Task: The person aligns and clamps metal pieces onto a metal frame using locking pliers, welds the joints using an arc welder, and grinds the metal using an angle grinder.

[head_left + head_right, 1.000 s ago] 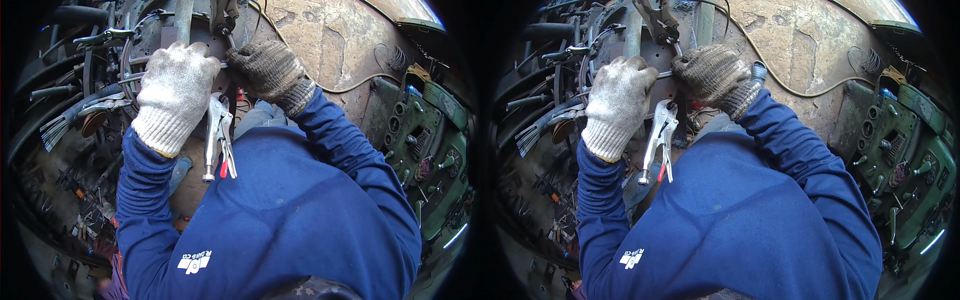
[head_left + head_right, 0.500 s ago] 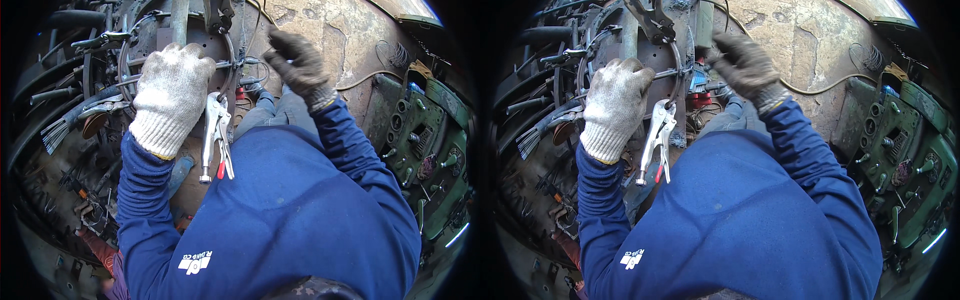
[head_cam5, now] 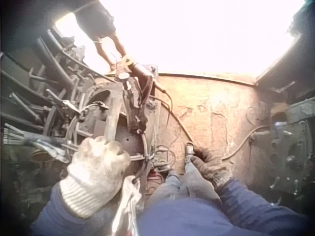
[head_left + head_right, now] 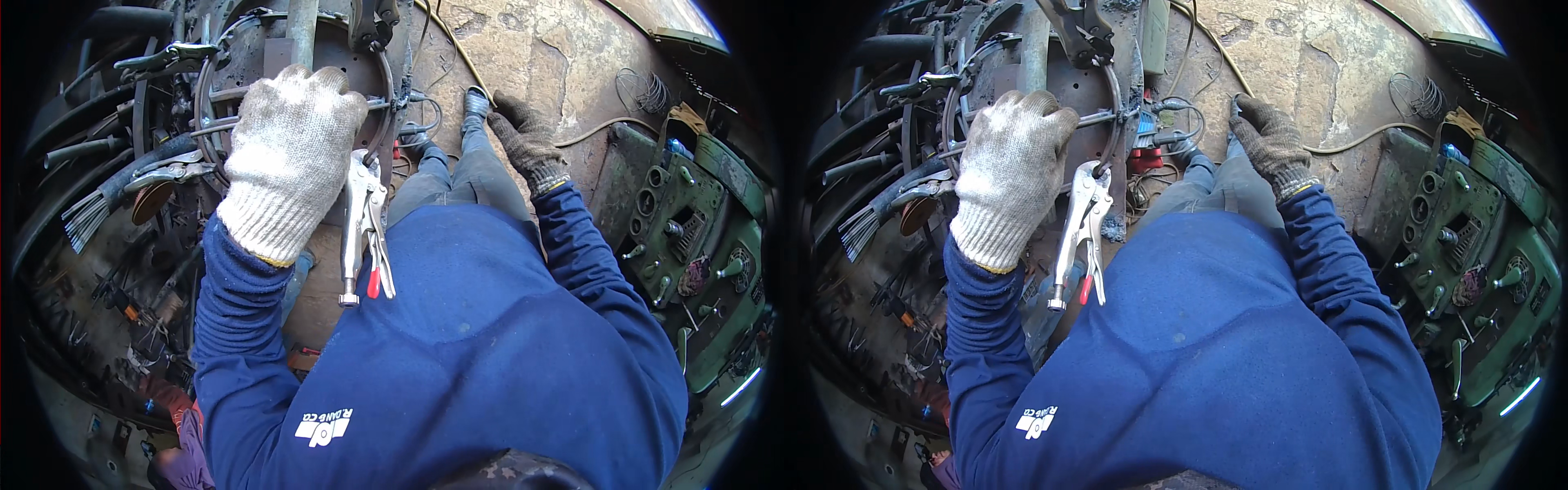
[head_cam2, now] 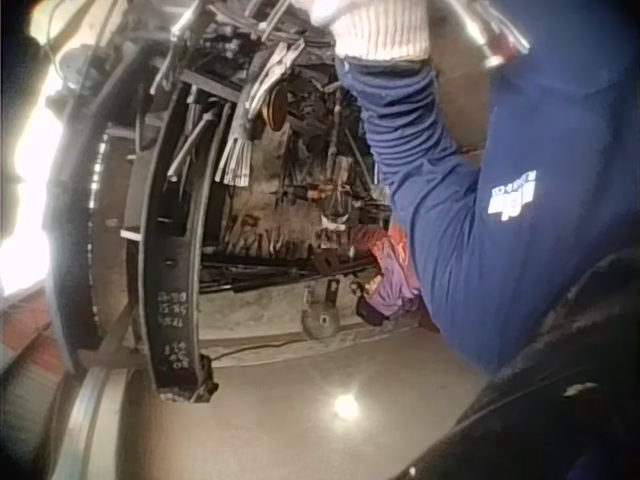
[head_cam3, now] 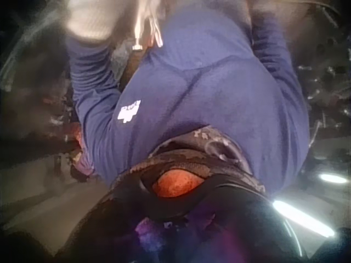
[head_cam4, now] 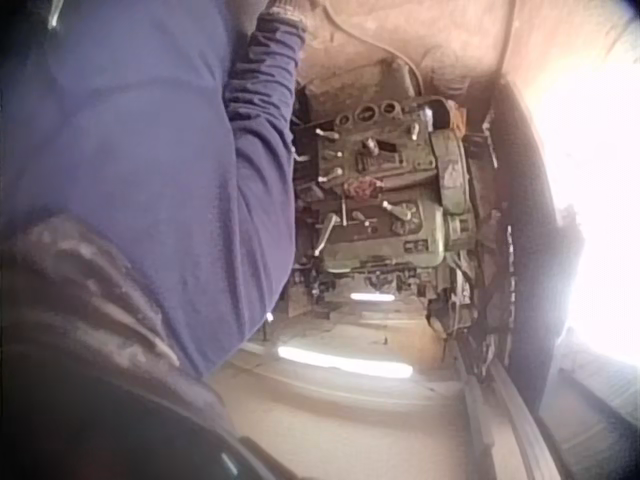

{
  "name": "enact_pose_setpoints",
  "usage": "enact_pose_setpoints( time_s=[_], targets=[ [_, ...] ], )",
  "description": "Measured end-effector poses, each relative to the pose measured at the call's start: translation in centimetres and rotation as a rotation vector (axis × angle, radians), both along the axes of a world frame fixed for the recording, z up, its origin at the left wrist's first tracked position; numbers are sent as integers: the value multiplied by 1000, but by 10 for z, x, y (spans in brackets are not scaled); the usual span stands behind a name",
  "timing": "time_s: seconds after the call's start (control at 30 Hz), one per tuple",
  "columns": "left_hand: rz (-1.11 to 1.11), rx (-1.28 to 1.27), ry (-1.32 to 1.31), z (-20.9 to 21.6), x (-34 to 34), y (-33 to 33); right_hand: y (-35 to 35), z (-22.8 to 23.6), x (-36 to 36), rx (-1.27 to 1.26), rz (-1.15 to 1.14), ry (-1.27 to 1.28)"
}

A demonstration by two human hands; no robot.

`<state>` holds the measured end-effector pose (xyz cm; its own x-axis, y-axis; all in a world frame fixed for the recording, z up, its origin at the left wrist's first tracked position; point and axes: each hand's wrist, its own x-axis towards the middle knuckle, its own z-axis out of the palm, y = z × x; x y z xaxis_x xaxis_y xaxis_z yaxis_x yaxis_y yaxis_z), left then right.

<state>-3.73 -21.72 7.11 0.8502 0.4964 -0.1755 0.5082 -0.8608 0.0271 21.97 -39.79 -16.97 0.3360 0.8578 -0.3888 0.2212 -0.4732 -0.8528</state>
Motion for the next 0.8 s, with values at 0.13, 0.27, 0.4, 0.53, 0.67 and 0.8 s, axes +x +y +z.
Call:
enact_pose_setpoints(
  time_s=[0.13, 0.27, 0.4, 0.53, 0.67, 0.8],
  targets=[
    [17, -35, -9, -1, -2, 1, 1, -3, -4, -21, 27, 23],
    [18, -30, -33, -2, -4, 1, 5, 5, -4, -77, 78, -55],
    [19, -39, -46, -3, -5, 2, 1, 2, -4, -73, 109, -79],
    [18, -22, -52, -3, -6, 0, 3, 0, -6, -104, 99, -34],
    [28, -37, -46, -1, -5, 0, 6, -8, -5, -93, 144, -85],
    [39, -44, -76, -3, -6, -1, 13, 4, -8, -108, 138, -89]
  ],
)
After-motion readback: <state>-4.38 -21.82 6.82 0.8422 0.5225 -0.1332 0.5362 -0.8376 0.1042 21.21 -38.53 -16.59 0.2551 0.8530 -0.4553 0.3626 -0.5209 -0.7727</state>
